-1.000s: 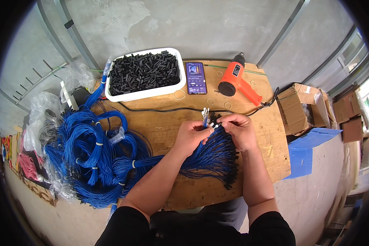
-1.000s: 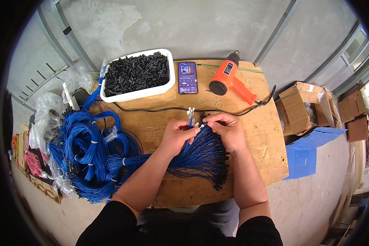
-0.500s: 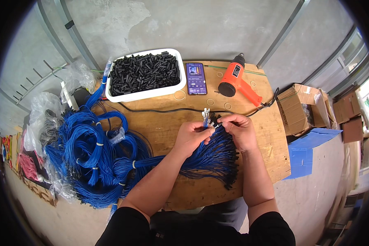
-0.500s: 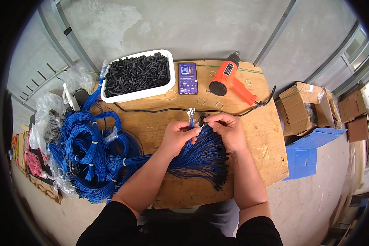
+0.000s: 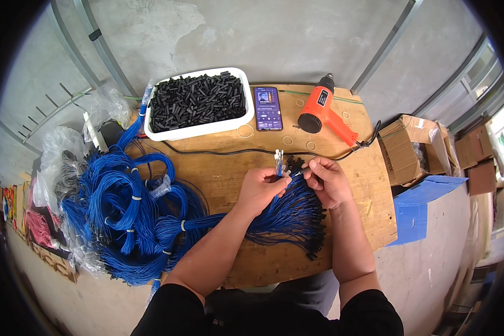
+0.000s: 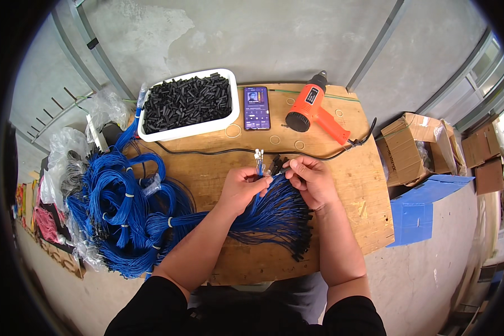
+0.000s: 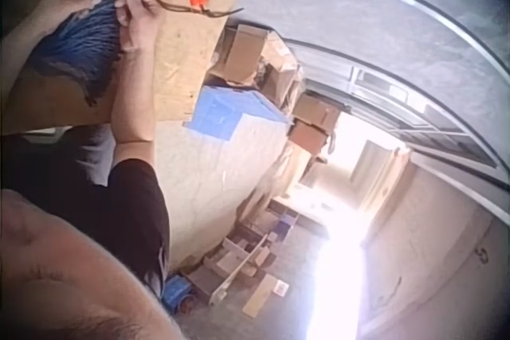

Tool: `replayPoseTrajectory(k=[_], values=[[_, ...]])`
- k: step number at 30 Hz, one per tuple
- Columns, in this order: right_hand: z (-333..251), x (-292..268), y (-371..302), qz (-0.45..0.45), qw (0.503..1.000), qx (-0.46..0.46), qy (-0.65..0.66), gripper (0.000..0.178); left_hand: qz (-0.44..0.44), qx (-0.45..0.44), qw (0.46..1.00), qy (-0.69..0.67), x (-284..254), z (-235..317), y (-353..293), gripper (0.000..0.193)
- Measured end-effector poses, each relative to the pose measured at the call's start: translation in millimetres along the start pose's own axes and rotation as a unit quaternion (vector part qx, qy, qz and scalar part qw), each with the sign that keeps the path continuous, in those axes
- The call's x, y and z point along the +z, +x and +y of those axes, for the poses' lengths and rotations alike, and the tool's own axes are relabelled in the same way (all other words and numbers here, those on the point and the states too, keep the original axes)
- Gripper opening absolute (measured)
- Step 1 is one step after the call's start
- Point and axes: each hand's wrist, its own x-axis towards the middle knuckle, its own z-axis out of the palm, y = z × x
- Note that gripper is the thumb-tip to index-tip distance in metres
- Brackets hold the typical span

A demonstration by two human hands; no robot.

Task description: Placing heat shrink tubing onto the ends of blue electrical cables at a workbench.

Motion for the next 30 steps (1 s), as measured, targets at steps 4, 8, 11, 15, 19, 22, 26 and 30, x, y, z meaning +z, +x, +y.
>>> replayPoseTrajectory(k=[4,8,11,15,19,22,26,30], values=[[1.2,-3.8,0.5,-0.018,1.000,0.014,0.012,0.017,-0.011,0.008,1.000,-0.001,0.4,-1.7,0.1,0.007],[2.8,-2.2,0.8,-0.037,0.999,0.027,-0.004,0.017,-0.019,0.011,1.000,0.003,1.2,-0.2,-1.1,0.009],[0.4,0.9,-0.7,-0.034,0.999,0.028,0.005,0.017,-0.019,0.014,1.000,0.001,0.9,-0.1,-0.9,0.009],[0.4,1.3,-0.8,-0.033,0.999,0.027,0.003,0.016,-0.017,0.012,1.000,0.006,1.1,-0.4,-0.7,0.010],[2.7,1.3,0.2,-0.033,0.999,0.023,-0.013,0.016,-0.012,0.010,1.000,0.007,2.5,-0.4,-0.8,0.010],[1.8,3.2,-0.3,-0.027,0.999,0.018,-0.019,0.015,-0.011,0.011,1.000,0.013,-0.2,-2.2,0.0,0.011],[2.4,4.0,1.7,0.038,0.998,-0.032,-0.028,0.014,0.075,0.058,0.980,0.176,-1.3,-8.0,1.0,0.014],[4.3,2.2,1.4,0.046,0.993,-0.091,-0.055,0.009,0.108,0.094,0.971,0.190,3.3,-6.3,-0.8,0.018]])
